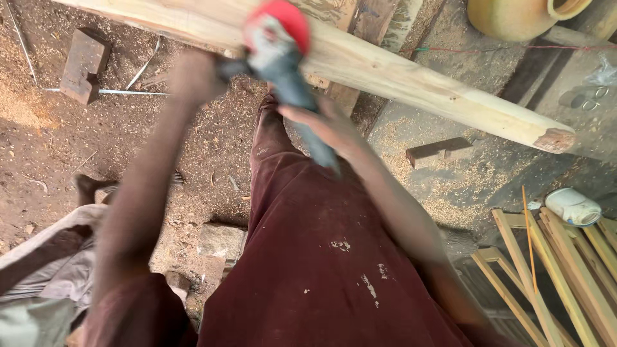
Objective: The person uses an angle grinder with a sanding disc to smooth a long wooden beam resting on supports. The person moves the tool back and forth along the beam's length, generating sawdust.
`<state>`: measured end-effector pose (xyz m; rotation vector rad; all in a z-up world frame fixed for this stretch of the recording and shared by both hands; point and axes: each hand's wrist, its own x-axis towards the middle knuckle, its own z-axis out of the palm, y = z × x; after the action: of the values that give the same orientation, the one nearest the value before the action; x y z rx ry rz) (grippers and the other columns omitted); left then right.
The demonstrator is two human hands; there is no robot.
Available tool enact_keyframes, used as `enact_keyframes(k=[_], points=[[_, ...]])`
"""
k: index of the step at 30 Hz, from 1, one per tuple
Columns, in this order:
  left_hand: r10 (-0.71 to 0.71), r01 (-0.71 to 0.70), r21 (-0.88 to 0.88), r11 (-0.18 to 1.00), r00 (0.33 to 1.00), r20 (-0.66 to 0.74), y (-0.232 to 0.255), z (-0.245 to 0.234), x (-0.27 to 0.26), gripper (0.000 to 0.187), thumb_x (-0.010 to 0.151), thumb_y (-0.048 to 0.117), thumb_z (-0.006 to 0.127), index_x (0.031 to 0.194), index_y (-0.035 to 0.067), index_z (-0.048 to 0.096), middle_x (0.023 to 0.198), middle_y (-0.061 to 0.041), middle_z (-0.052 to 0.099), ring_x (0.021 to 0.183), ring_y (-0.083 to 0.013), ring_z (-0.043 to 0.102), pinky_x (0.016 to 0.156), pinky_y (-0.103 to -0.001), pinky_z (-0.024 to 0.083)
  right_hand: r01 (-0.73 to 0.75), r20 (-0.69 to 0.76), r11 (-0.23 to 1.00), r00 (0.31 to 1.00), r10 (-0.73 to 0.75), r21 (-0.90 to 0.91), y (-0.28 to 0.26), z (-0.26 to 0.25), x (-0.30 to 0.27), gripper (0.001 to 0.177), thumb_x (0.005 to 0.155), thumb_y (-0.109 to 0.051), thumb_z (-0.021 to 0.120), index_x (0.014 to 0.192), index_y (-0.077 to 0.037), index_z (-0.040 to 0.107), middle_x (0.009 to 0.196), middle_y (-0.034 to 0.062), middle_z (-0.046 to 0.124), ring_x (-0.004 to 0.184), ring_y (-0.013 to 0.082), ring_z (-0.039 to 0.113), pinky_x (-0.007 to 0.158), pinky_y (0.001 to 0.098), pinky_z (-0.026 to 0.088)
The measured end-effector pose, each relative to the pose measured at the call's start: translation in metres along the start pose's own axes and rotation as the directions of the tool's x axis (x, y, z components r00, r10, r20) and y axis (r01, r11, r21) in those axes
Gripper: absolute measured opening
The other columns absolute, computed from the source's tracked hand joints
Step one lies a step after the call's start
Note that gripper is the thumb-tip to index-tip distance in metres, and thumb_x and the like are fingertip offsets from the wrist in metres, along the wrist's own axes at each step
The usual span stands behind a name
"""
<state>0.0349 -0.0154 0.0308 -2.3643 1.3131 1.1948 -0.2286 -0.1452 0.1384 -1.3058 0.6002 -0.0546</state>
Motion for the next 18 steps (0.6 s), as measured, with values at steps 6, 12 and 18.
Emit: enact_keyframes(k=[6,12,18], points=[[0.451,-0.449,-0.072,0.891,0.892,0.015,0.216,0.035,-0.017,0.039,0.071,0.023,0.075,0.11,0.022,0.072,0.084,-0.009,0.073,0.077,-0.0254,0.074,0.072,-0.041,0.06,-0.585,-0.31,0.775,0.71,0.632,0.241,0.012,-0.124,-0.176,0.056,0.083,-0.038,0.077,0.122,-0.001,0.06,0.077,0.0074,0.065,0.059,0.0176,0.064,0.05,0.0317,0.054],[0.624,-0.626,-0.023,0.779,0.779,-0.064,0.363,0.064,-0.017,0.016,0.093,0.015,0.06,0.103,0.013,0.072,0.102,-0.007,0.074,0.092,-0.02,0.074,0.075,-0.036,0.061,-0.482,-0.408,0.764,0.652,0.64,0.428,0.05,-0.204,-0.277,0.055,0.084,-0.034,0.077,0.124,-0.001,0.058,0.085,0.0153,0.068,0.066,0.0244,0.069,0.058,0.0383,0.058],[0.538,-0.594,-0.105,0.798,0.779,-0.321,0.289,0.048,-0.014,0.013,0.09,0.012,0.063,0.095,0.017,0.075,0.095,-0.008,0.076,0.091,-0.0232,0.075,0.077,-0.04,0.06,-0.562,-0.366,0.74,0.644,0.672,0.37,0.048,-0.174,-0.211,0.053,0.079,-0.035,0.073,0.121,-0.007,0.059,0.077,0.0113,0.067,0.059,0.0229,0.068,0.051,0.0371,0.059]])
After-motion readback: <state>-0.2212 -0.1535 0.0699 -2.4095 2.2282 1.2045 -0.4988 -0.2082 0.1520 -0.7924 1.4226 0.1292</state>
